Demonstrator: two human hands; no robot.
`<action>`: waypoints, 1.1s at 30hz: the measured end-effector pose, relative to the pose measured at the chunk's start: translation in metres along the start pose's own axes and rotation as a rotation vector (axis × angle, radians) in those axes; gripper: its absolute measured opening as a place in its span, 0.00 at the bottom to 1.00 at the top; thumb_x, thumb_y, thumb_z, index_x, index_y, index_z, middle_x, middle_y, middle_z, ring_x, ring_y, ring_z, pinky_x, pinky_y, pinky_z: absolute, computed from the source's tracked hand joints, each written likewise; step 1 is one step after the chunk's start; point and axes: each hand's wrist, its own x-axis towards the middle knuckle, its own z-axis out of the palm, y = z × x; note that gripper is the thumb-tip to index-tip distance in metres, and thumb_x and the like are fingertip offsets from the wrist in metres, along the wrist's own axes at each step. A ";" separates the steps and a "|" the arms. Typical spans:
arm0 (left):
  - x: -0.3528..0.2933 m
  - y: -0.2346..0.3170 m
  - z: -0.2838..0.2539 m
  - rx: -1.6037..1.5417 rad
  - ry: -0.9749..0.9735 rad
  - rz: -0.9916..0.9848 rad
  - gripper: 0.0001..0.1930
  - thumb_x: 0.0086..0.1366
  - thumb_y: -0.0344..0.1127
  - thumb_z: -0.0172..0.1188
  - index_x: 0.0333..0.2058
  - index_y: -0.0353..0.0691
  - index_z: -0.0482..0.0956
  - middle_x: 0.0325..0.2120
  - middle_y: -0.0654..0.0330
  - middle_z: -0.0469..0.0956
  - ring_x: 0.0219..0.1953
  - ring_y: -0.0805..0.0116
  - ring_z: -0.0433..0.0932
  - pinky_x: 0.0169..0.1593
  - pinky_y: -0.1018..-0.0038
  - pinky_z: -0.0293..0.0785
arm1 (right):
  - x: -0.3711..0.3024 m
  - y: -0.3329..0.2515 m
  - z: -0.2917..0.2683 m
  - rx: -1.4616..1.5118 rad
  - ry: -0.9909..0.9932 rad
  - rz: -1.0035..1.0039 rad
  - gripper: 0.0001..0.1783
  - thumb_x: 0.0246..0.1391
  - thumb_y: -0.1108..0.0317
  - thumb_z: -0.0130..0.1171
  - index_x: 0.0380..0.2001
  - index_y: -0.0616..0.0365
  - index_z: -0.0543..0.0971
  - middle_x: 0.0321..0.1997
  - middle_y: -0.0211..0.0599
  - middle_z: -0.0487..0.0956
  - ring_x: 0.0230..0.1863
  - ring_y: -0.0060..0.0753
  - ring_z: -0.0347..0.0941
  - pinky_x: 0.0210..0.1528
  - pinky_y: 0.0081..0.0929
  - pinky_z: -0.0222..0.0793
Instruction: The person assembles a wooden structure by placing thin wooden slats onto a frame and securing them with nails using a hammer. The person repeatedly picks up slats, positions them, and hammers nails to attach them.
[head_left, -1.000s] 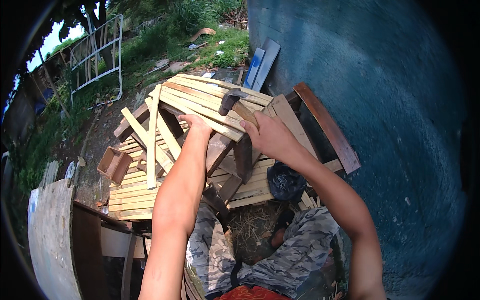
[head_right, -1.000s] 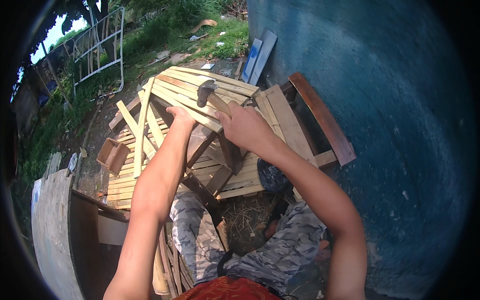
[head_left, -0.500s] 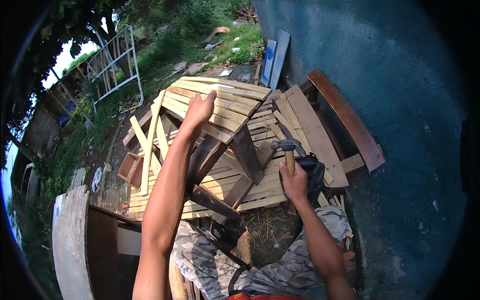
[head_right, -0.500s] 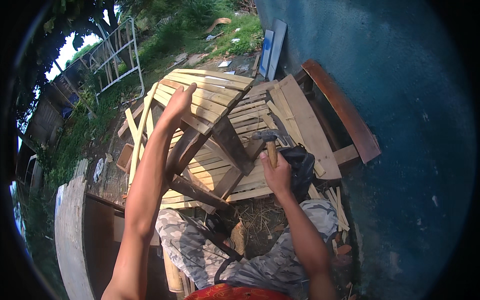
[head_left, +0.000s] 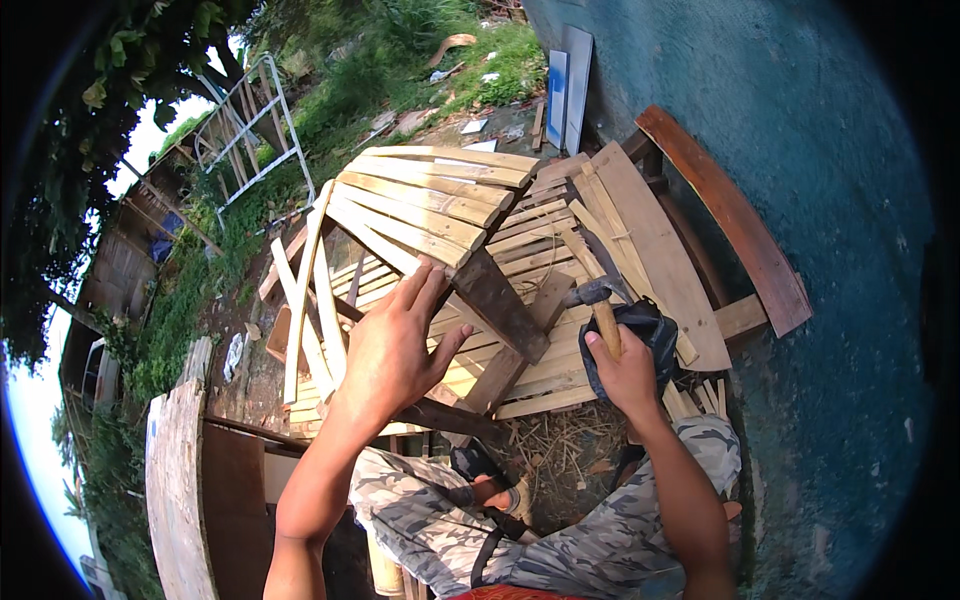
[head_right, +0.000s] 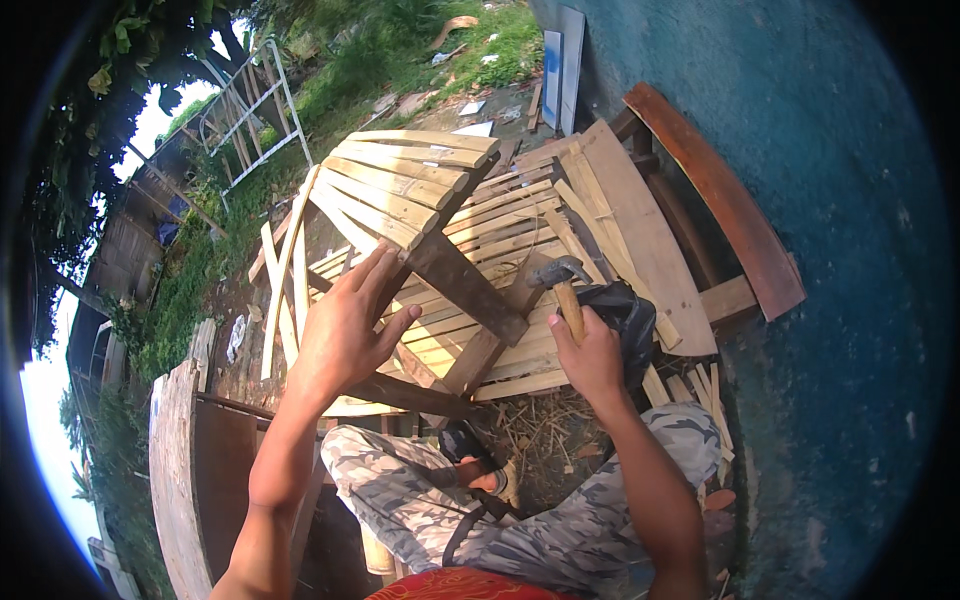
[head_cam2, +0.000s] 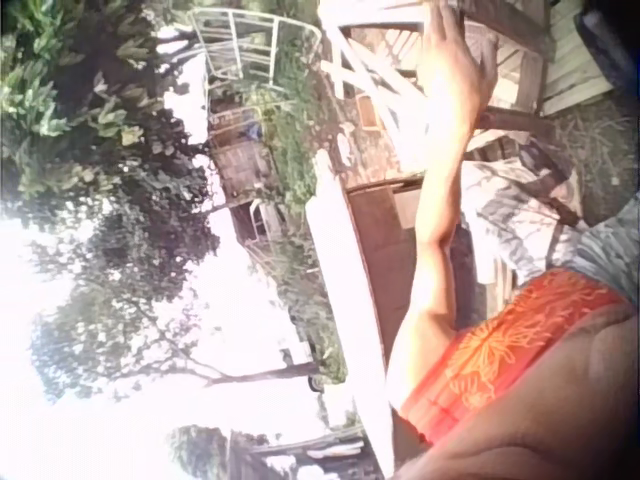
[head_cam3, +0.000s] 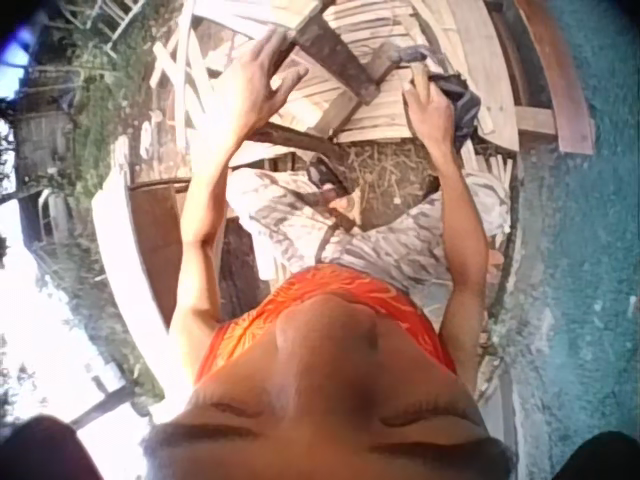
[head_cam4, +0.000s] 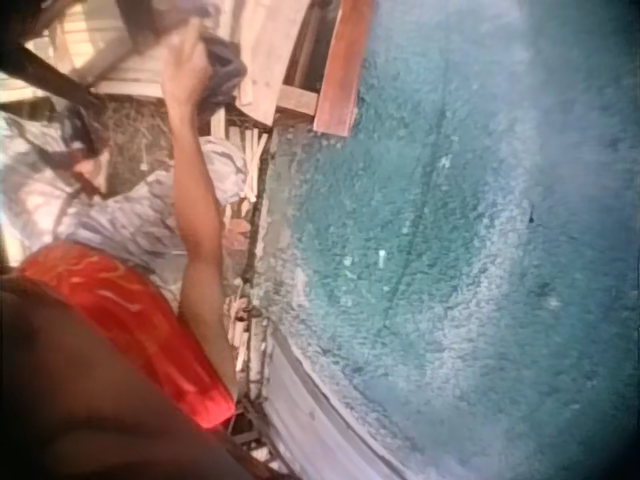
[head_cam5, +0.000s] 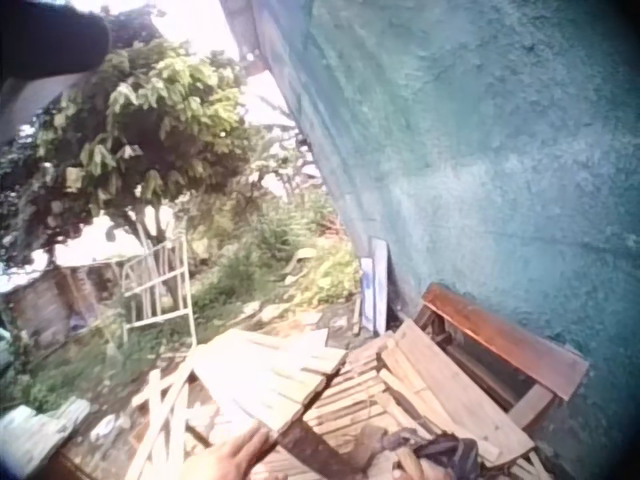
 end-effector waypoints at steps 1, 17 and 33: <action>-0.004 0.003 0.003 0.013 0.016 0.006 0.34 0.65 0.49 0.65 0.61 0.29 0.71 0.60 0.41 0.73 0.57 0.42 0.77 0.58 0.56 0.76 | 0.000 0.002 -0.001 -0.027 -0.010 0.025 0.21 0.62 0.54 0.64 0.30 0.63 0.75 0.19 0.50 0.75 0.21 0.51 0.75 0.26 0.40 0.67; 0.010 0.020 0.029 -0.053 0.268 -0.622 0.32 0.62 0.57 0.67 0.50 0.32 0.78 0.41 0.42 0.83 0.46 0.43 0.81 0.51 0.53 0.75 | -0.006 0.020 -0.003 -0.157 -0.092 -0.016 0.22 0.62 0.53 0.63 0.28 0.63 0.73 0.23 0.60 0.78 0.31 0.69 0.77 0.30 0.52 0.70; 0.023 0.010 0.054 -0.030 0.372 -0.644 0.34 0.58 0.61 0.69 0.45 0.30 0.77 0.37 0.44 0.80 0.45 0.44 0.78 0.50 0.52 0.68 | -0.006 0.033 0.003 -0.267 -0.148 0.000 0.23 0.62 0.52 0.62 0.29 0.64 0.73 0.25 0.62 0.78 0.33 0.71 0.76 0.32 0.55 0.70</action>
